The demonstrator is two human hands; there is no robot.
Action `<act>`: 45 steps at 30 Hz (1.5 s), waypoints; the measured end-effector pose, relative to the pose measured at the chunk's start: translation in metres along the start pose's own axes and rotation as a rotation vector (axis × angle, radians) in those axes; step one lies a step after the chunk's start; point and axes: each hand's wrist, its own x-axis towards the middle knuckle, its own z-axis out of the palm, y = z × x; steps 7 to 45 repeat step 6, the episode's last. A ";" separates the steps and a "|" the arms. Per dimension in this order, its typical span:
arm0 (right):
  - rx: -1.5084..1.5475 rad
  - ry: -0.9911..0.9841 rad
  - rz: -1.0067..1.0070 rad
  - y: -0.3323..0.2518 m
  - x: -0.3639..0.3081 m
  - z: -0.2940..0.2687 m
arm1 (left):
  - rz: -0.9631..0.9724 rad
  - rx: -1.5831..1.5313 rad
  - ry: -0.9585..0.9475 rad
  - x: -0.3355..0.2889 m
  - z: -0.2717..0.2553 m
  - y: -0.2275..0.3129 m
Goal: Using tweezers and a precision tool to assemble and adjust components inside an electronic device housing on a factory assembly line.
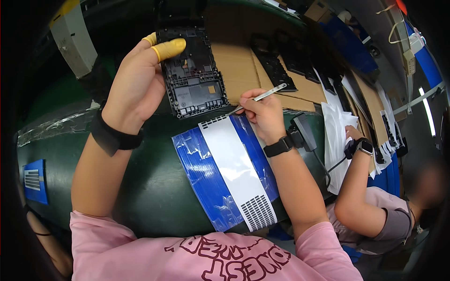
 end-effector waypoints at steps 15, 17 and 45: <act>0.002 -0.016 0.014 0.007 0.004 -0.006 | -0.003 -0.074 0.037 0.004 -0.005 -0.012; 0.002 -0.016 0.014 0.007 0.004 -0.006 | -0.003 -0.074 0.037 0.004 -0.005 -0.012; 0.002 -0.016 0.014 0.007 0.004 -0.006 | -0.003 -0.074 0.037 0.004 -0.005 -0.012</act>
